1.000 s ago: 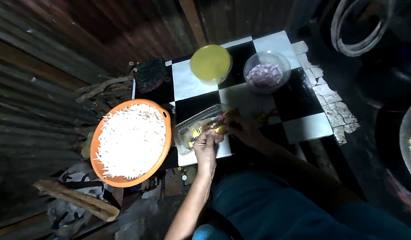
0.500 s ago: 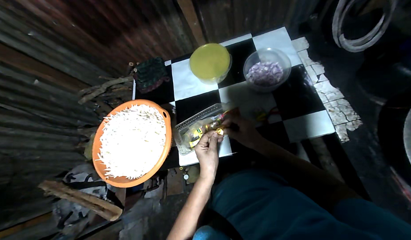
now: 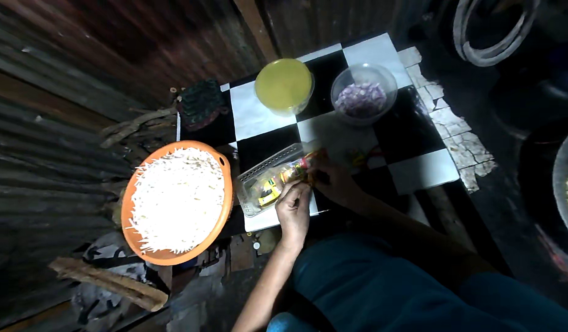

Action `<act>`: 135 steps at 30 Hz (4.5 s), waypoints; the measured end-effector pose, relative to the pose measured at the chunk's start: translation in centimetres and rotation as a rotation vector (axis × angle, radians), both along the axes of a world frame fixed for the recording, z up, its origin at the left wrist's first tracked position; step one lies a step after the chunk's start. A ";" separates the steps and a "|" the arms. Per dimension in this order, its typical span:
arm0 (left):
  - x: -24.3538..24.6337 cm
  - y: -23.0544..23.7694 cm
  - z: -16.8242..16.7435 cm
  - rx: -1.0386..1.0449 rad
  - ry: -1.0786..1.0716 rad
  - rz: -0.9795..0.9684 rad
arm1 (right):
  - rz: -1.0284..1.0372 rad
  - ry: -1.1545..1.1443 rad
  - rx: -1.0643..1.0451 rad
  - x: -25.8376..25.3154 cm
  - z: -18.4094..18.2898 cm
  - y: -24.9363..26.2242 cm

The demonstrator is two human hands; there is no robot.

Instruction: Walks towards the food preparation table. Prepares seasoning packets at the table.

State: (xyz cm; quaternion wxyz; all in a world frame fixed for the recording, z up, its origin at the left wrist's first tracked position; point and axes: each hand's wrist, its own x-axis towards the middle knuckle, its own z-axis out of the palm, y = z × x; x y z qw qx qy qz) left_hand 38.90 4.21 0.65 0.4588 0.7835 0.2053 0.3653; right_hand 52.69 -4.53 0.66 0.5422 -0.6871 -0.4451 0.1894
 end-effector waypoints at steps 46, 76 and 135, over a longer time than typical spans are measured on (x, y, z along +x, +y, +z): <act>2.0 -2.8 -1.5 -0.216 0.337 -0.018 | -0.030 0.381 -0.232 1.8 -1.4 -6.3; -1.5 9.0 0.5 0.305 0.601 -0.062 | -0.344 -0.338 -0.579 7.7 -7.9 -8.9; -3.3 12.5 0.3 -0.057 0.848 0.096 | -0.121 0.388 -0.234 5.2 -4.5 -11.0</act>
